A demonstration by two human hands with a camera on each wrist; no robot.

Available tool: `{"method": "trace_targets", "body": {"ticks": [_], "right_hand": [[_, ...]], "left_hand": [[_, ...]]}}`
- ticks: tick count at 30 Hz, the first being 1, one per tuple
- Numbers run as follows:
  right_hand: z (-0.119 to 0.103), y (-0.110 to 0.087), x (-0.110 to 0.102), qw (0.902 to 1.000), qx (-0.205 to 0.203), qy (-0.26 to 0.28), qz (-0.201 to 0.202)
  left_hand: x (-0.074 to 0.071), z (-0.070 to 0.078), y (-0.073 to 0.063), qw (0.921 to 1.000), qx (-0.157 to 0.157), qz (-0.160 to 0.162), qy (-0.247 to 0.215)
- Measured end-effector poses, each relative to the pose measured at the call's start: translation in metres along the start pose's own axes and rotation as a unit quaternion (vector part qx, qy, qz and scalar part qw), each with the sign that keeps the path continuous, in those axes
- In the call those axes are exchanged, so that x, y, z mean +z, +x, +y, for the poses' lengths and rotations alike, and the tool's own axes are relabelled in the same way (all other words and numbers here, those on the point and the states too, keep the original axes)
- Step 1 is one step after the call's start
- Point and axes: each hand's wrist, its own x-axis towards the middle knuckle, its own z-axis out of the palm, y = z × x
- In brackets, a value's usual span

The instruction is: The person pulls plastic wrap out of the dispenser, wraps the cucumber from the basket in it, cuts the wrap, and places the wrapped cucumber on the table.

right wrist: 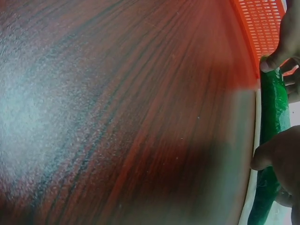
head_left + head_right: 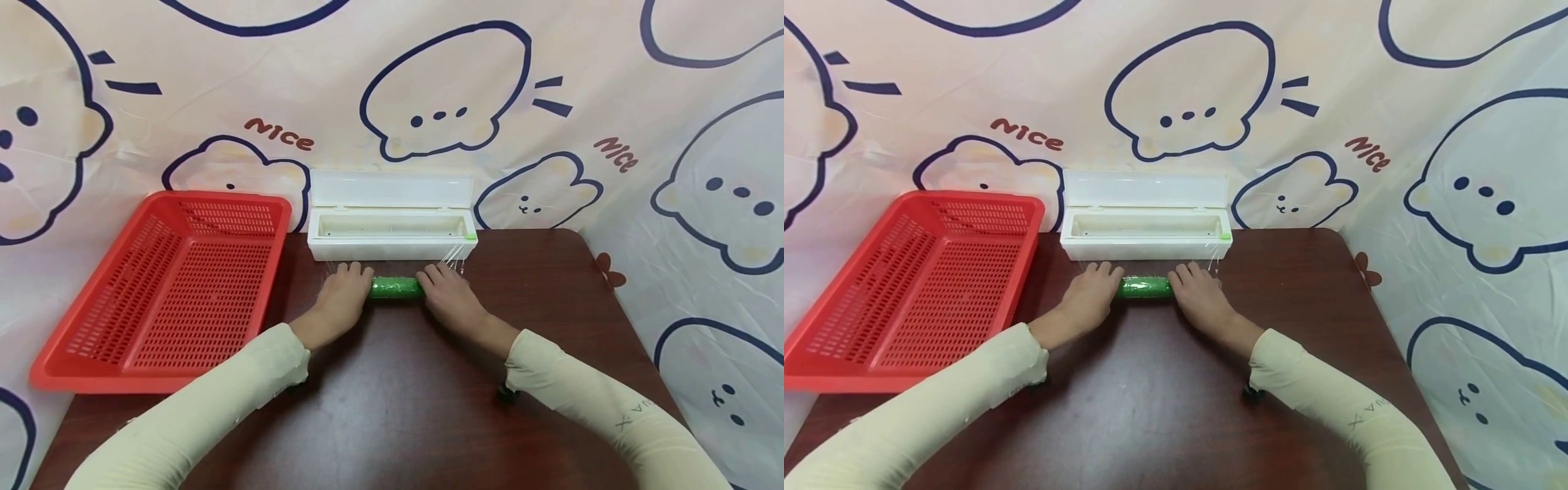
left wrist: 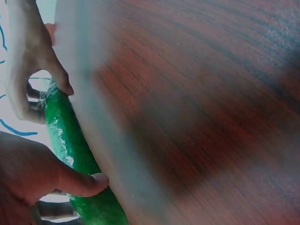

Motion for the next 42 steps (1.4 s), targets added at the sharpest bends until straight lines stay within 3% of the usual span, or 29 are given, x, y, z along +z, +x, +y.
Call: {"method": "trace_targets", "body": {"ticks": [6,14,19,23,30,37,42], "right_hand": [[0.004,0.000,-0.002,0.9989,0.010,0.046,-0.004],[0.006,0.000,-0.002,0.9994,0.000,0.035,-0.003],[0.005,0.001,-0.004,0.9994,0.013,0.031,-0.007],[0.005,0.002,-0.006,0.9989,0.021,0.037,-0.017],[0.005,0.004,-0.010,0.9979,0.023,0.051,-0.033],[0.005,0.006,-0.012,0.9970,0.027,0.058,-0.043],[0.005,0.007,-0.013,0.9964,0.027,0.066,-0.045]], "left_hand": [[-0.002,-0.001,-0.001,0.9998,-0.005,-0.013,-0.011],[-0.004,-0.004,0.000,0.9992,-0.006,-0.032,-0.022],[0.000,-0.002,0.001,0.9991,-0.003,-0.043,-0.006],[0.003,0.002,0.000,0.9988,0.009,-0.024,0.041],[0.009,0.012,-0.001,0.9907,0.043,0.052,0.118],[0.010,0.011,0.001,0.9886,0.059,0.036,0.134],[0.011,0.008,0.004,0.9933,0.043,0.045,0.098]]}}
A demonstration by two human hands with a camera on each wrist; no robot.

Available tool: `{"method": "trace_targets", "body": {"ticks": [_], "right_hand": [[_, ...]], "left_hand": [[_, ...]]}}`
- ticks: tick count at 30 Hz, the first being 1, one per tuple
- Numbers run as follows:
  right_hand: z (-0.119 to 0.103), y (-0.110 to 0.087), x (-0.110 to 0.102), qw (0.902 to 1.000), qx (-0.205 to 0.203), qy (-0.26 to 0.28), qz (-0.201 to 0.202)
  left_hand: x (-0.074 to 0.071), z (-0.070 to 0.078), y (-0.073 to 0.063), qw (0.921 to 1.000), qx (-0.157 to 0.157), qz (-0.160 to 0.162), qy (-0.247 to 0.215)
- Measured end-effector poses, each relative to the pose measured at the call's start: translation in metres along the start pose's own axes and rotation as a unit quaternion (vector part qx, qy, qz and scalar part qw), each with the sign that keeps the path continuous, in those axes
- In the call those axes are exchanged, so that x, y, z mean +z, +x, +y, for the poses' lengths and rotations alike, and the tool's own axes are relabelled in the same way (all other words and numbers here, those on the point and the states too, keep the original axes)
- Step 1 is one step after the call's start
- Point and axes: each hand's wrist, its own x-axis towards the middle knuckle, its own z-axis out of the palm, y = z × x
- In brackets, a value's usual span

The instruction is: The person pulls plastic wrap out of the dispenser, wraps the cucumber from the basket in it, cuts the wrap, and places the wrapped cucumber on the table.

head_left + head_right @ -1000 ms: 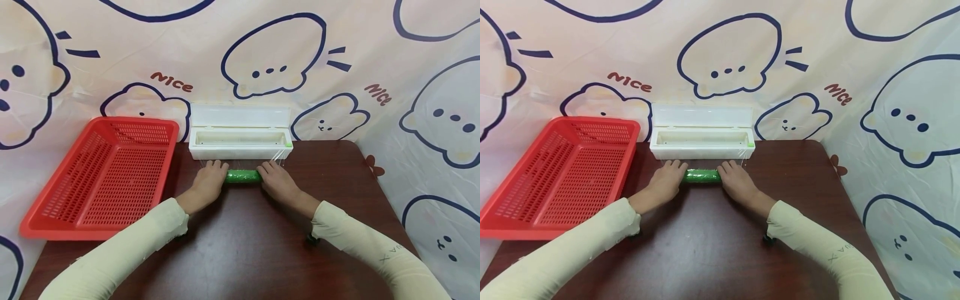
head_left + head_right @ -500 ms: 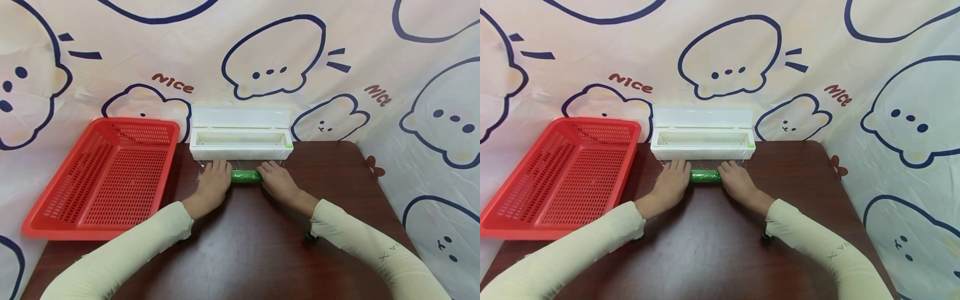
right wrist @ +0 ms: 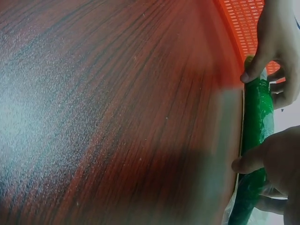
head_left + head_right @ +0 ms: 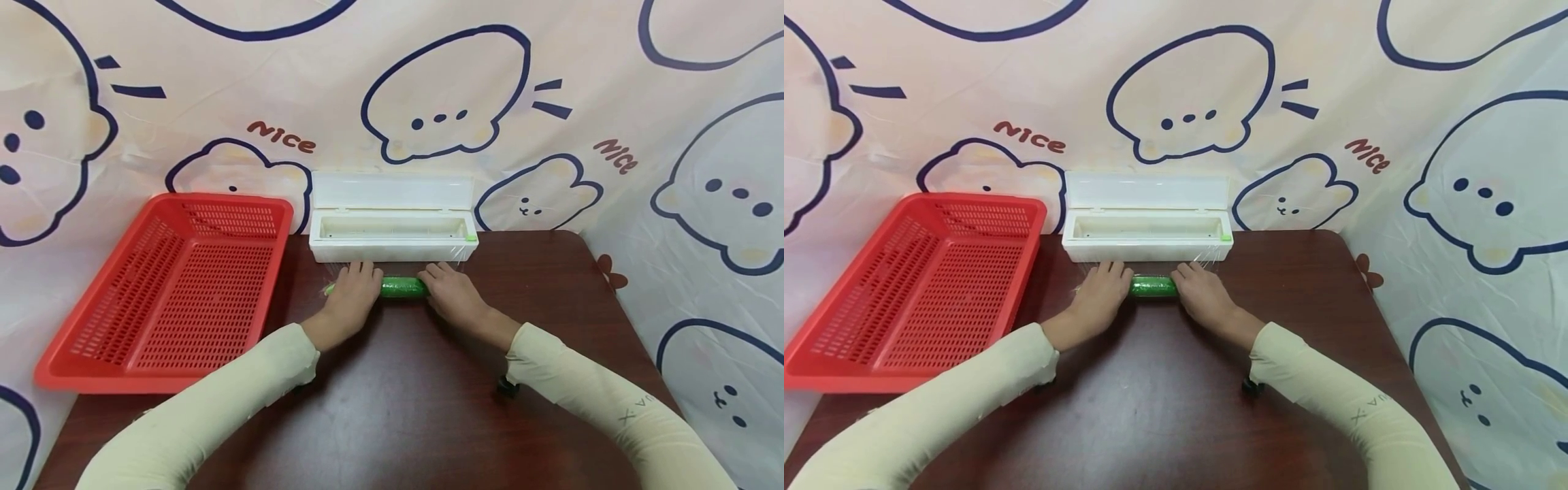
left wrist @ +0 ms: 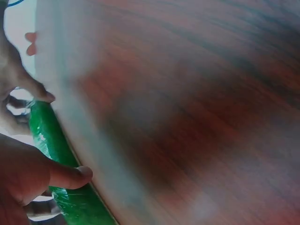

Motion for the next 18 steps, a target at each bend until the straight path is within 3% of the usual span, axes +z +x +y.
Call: {"method": "trace_targets", "body": {"ticks": [6,13,18], "right_hand": [[0.0018,-0.0014,0.0032,1.0000,-0.003,0.000,0.002],[-0.0005,-0.0049,0.0071,0.9997,0.003,-0.021,0.011],[-0.0035,-0.0062,0.0074,0.9989,0.012,-0.043,0.018]], "left_hand": [[-0.0030,-0.0014,0.0029,0.9990,-0.017,0.009,-0.041],[-0.0081,-0.0017,0.0052,0.9973,-0.034,-0.038,-0.052],[-0.0086,-0.0033,0.0072,0.9951,-0.042,-0.055,-0.070]]}}
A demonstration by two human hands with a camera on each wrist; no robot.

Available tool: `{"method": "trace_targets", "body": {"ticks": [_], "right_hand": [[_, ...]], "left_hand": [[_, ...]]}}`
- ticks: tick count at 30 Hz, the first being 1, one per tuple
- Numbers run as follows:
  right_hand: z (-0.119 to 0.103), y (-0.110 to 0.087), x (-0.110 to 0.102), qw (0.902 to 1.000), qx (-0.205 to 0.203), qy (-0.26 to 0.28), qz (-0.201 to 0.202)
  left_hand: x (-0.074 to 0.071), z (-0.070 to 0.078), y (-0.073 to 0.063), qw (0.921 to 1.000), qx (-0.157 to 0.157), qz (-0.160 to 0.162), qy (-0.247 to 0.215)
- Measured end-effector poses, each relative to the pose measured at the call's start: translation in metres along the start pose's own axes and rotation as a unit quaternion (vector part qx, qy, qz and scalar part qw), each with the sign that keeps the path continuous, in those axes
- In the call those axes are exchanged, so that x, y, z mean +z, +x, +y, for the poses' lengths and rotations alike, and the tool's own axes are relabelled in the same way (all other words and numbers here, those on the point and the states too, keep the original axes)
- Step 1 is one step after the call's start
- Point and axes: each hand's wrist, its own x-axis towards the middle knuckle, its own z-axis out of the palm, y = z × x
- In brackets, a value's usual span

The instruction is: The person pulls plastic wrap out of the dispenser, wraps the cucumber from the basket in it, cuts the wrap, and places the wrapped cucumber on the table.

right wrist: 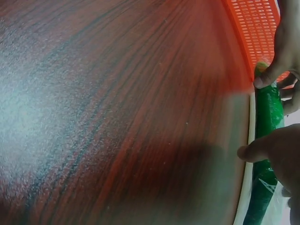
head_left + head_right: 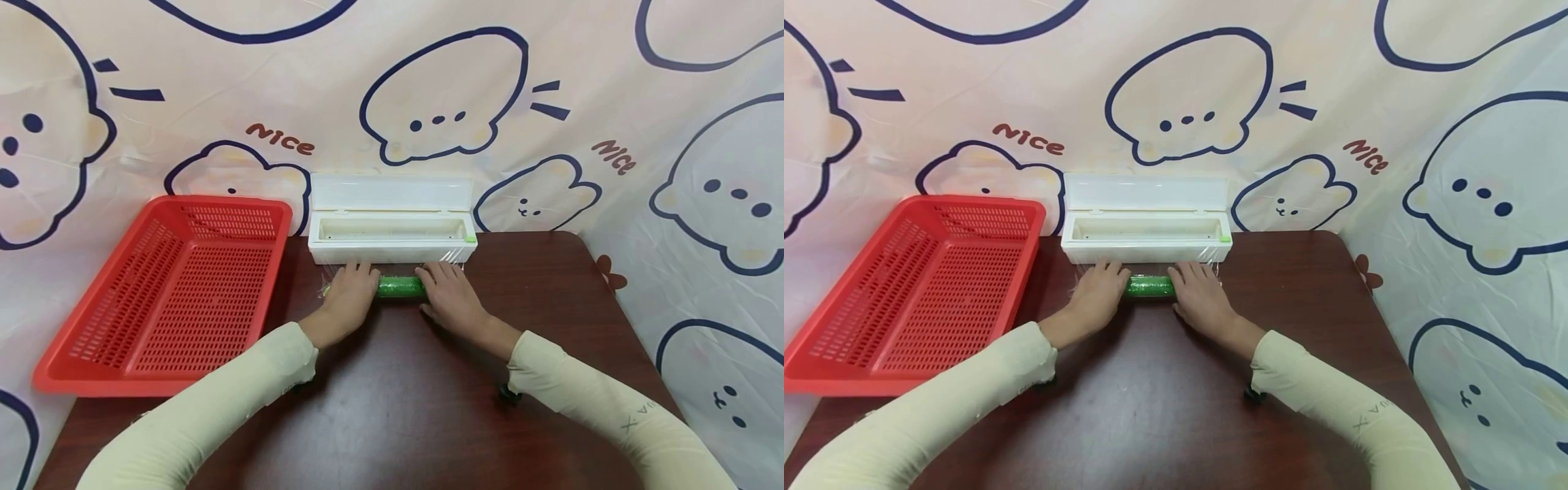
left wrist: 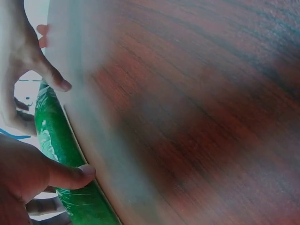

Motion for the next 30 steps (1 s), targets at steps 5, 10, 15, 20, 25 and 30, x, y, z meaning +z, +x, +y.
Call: {"method": "trace_targets", "body": {"ticks": [5,10,15,20,25,30], "right_hand": [[-0.0037,0.0019,0.0007,0.9997,-0.014,0.011,0.019],[-0.0013,0.0041,0.0054,0.9991,-0.032,0.003,0.027],[0.0034,0.0049,0.0072,0.9993,-0.030,-0.012,0.020],[0.0045,0.0040,0.0051,0.9987,-0.041,-0.012,0.028],[0.0033,0.0046,0.0018,0.9985,-0.040,-0.007,0.037],[0.0015,0.0074,-0.0022,0.9994,-0.019,0.008,0.026]], "left_hand": [[0.0000,-0.0019,0.0015,0.9999,-0.004,0.000,-0.010],[-0.0024,-0.0022,0.0012,0.9999,-0.002,0.002,-0.013],[-0.0037,-0.0022,0.0011,0.9999,-0.001,0.001,-0.013],[-0.0036,-0.0024,-0.0011,0.9998,0.010,0.014,-0.006],[-0.0017,-0.0029,-0.0028,0.9995,0.025,0.019,0.008],[-0.0010,0.0012,-0.0008,0.9982,0.045,0.015,0.037]]}}
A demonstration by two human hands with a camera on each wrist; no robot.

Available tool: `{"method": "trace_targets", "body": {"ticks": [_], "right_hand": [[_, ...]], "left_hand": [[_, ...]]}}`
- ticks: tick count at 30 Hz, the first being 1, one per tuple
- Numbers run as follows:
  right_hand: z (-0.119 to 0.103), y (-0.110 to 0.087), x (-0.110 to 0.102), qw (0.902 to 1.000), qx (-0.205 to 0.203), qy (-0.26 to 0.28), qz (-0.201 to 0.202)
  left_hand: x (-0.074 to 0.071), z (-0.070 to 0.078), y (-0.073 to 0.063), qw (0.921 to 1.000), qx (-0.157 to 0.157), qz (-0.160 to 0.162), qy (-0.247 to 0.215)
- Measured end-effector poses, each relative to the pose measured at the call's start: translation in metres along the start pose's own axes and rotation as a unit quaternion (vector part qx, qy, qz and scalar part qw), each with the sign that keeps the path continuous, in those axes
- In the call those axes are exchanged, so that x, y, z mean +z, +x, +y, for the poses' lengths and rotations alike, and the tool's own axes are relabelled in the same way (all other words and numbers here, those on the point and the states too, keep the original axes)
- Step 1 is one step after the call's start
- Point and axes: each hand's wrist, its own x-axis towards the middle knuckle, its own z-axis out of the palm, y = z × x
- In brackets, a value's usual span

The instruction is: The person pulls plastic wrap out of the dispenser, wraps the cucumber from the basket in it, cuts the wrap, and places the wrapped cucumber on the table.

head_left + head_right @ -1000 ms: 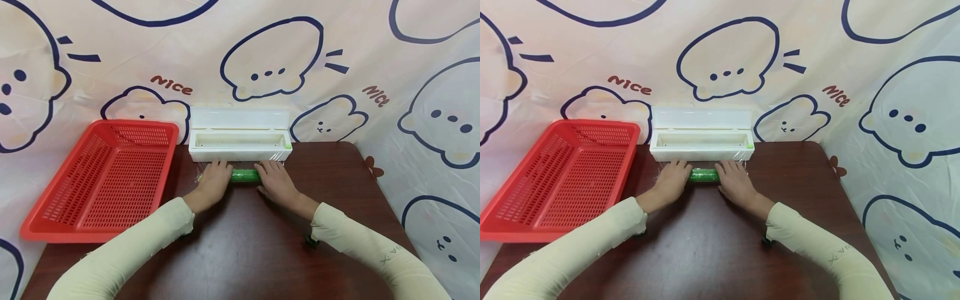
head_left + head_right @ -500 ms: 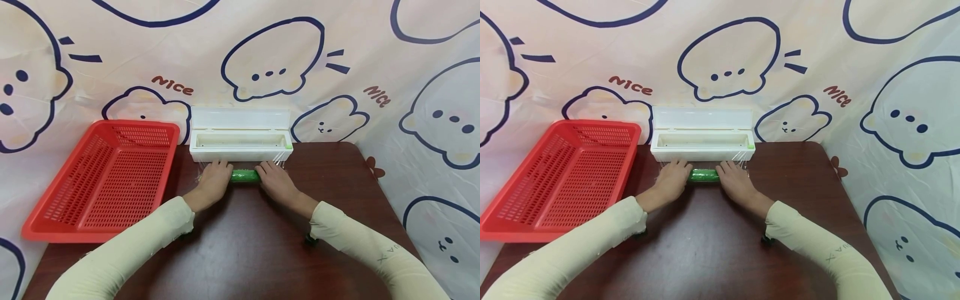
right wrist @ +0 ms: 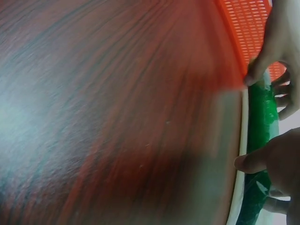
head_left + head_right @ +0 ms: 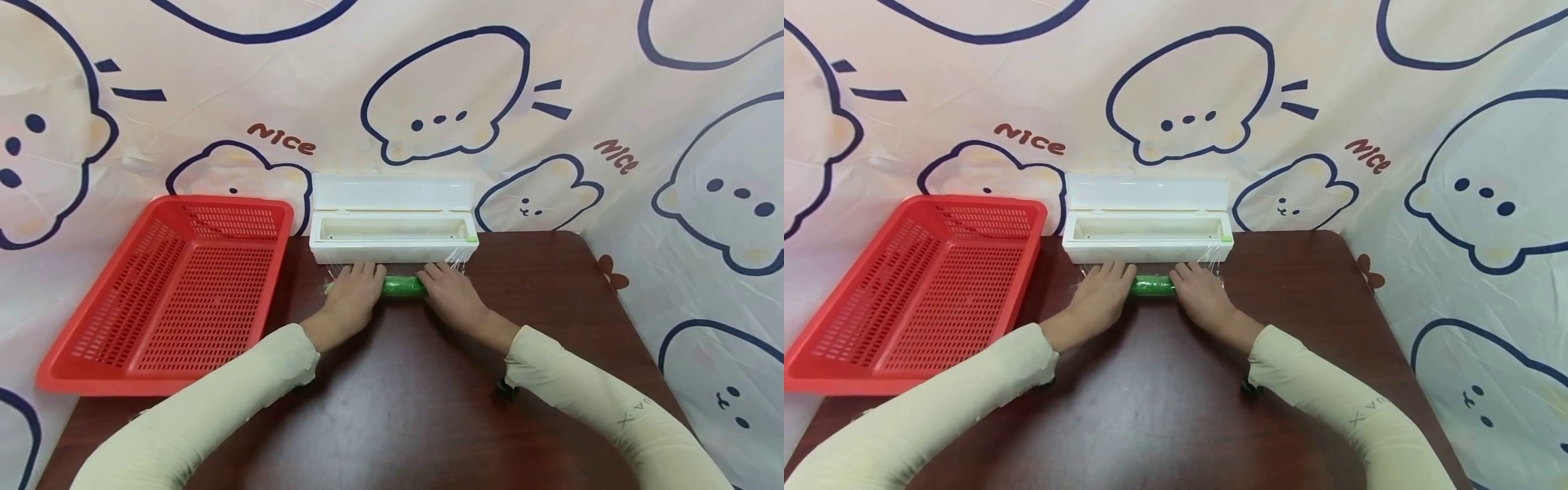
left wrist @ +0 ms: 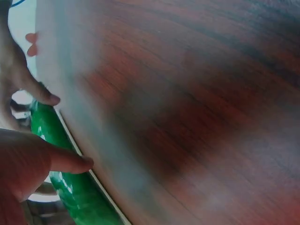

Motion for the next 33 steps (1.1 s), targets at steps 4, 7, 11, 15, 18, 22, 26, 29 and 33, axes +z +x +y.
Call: {"method": "trace_targets", "body": {"ticks": [4,7,11,15,18,22,26,29,33], "right_hand": [[0.000,0.002,-0.003,0.9997,0.016,0.007,-0.015],[0.000,0.004,-0.003,0.9993,0.023,0.010,-0.028],[0.001,0.007,-0.006,0.9979,0.031,0.021,-0.052],[0.002,0.011,-0.009,0.9961,0.036,0.041,-0.070],[0.002,0.012,-0.011,0.9951,0.037,0.050,-0.077],[0.002,0.010,-0.010,0.9950,0.038,0.048,-0.078],[0.002,0.007,-0.008,0.9961,0.037,0.041,-0.069],[0.001,0.005,-0.007,0.9966,0.037,0.035,-0.065],[-0.002,0.002,-0.008,0.9974,0.040,0.027,-0.054]], "left_hand": [[-0.002,0.006,0.005,0.9993,0.019,0.025,0.021],[-0.003,0.009,0.008,0.9990,0.024,0.026,0.027],[-0.001,0.009,0.008,0.9993,0.020,-0.007,0.031],[0.003,0.006,0.005,0.9989,0.021,-0.017,0.039],[0.007,0.004,0.004,0.9994,0.020,0.000,0.030],[0.006,0.002,0.005,0.9998,0.016,0.011,0.004],[0.003,0.001,0.008,0.9998,0.013,0.007,-0.013],[0.002,0.000,0.011,0.9997,0.009,0.005,-0.023],[0.002,-0.002,0.014,0.9992,0.003,0.005,-0.039]]}}
